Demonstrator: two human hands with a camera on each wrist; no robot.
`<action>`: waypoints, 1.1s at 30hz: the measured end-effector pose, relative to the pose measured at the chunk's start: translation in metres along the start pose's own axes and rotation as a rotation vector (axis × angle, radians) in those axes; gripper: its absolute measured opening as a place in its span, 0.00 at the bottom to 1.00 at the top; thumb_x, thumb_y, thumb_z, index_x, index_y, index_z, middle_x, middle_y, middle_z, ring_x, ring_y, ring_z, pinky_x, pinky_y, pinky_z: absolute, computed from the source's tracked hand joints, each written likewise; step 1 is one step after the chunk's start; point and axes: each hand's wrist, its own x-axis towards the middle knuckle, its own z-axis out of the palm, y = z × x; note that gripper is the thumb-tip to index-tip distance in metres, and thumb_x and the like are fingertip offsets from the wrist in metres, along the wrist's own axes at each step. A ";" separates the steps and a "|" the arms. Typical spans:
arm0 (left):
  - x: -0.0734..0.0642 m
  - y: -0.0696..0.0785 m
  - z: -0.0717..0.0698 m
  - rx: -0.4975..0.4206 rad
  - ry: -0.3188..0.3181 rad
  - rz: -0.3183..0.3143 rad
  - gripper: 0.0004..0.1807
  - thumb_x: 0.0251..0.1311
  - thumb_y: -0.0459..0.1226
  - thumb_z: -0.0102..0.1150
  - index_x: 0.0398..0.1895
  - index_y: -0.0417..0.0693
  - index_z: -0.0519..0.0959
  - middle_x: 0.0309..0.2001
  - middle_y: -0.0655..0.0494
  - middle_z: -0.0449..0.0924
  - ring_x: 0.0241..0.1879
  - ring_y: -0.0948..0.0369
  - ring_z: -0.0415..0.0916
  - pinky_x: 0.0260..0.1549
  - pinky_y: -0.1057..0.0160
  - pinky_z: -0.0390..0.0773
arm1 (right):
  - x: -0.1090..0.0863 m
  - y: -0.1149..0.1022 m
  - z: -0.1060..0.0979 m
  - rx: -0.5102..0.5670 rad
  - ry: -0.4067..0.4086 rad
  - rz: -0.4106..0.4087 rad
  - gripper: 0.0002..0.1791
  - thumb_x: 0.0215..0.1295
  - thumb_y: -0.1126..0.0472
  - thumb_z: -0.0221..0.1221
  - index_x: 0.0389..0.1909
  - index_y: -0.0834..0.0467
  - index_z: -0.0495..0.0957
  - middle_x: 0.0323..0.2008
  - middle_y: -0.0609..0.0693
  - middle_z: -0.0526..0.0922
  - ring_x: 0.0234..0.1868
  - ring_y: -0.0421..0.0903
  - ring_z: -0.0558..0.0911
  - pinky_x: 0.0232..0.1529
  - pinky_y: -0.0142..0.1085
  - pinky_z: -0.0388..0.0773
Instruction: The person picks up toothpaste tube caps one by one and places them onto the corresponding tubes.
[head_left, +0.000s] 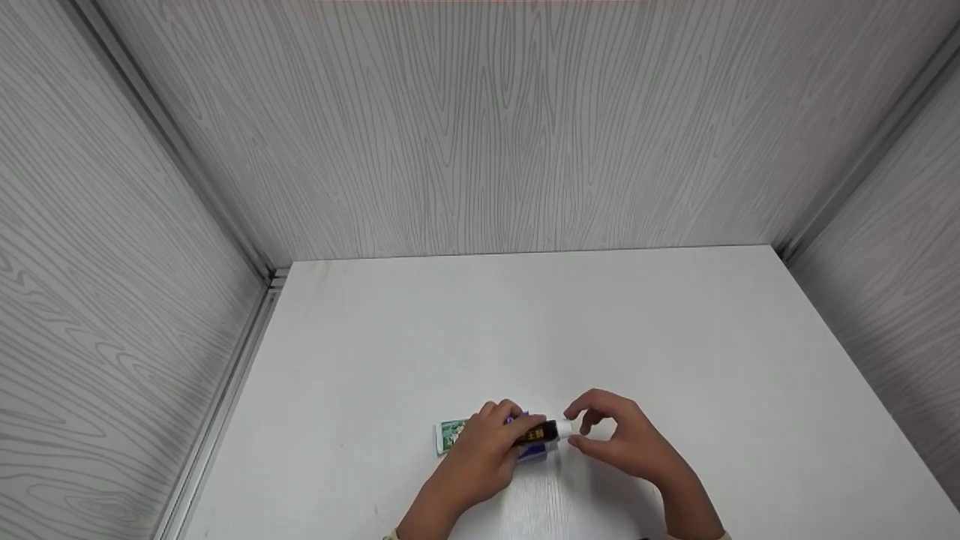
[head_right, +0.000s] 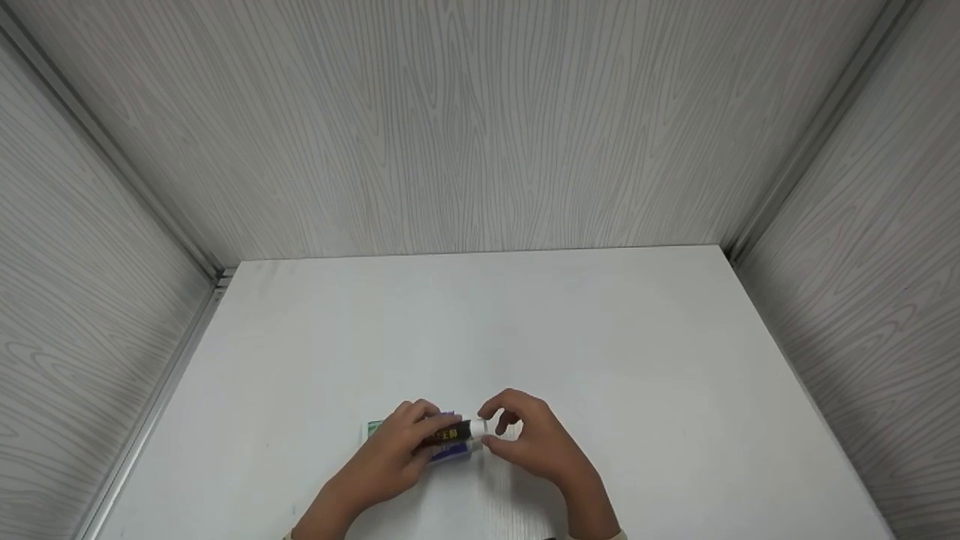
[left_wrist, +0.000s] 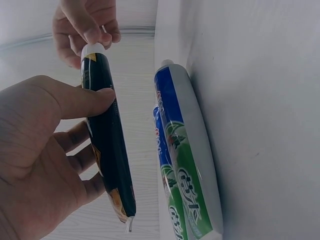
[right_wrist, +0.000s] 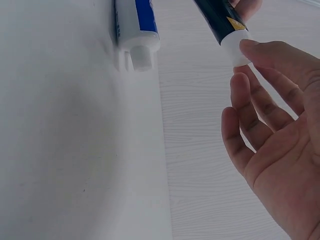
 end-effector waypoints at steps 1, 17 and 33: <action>0.000 0.000 0.000 -0.003 0.001 0.002 0.24 0.71 0.33 0.64 0.68 0.60 0.81 0.52 0.59 0.80 0.51 0.60 0.74 0.56 0.55 0.80 | 0.000 0.001 0.000 -0.004 -0.001 0.001 0.15 0.65 0.60 0.75 0.49 0.47 0.85 0.47 0.43 0.86 0.39 0.46 0.85 0.49 0.41 0.83; 0.000 0.000 -0.001 -0.015 -0.019 -0.018 0.23 0.73 0.34 0.64 0.68 0.60 0.81 0.53 0.59 0.80 0.50 0.60 0.77 0.54 0.53 0.80 | 0.003 0.003 0.001 0.004 -0.013 0.080 0.07 0.73 0.51 0.68 0.48 0.44 0.86 0.45 0.51 0.90 0.42 0.40 0.86 0.49 0.36 0.83; 0.001 -0.001 0.002 0.005 -0.012 -0.008 0.23 0.72 0.34 0.64 0.67 0.62 0.82 0.52 0.60 0.80 0.48 0.61 0.76 0.52 0.56 0.81 | 0.000 0.003 0.000 -0.046 0.050 0.107 0.07 0.72 0.49 0.69 0.48 0.38 0.84 0.45 0.37 0.87 0.41 0.40 0.85 0.50 0.41 0.83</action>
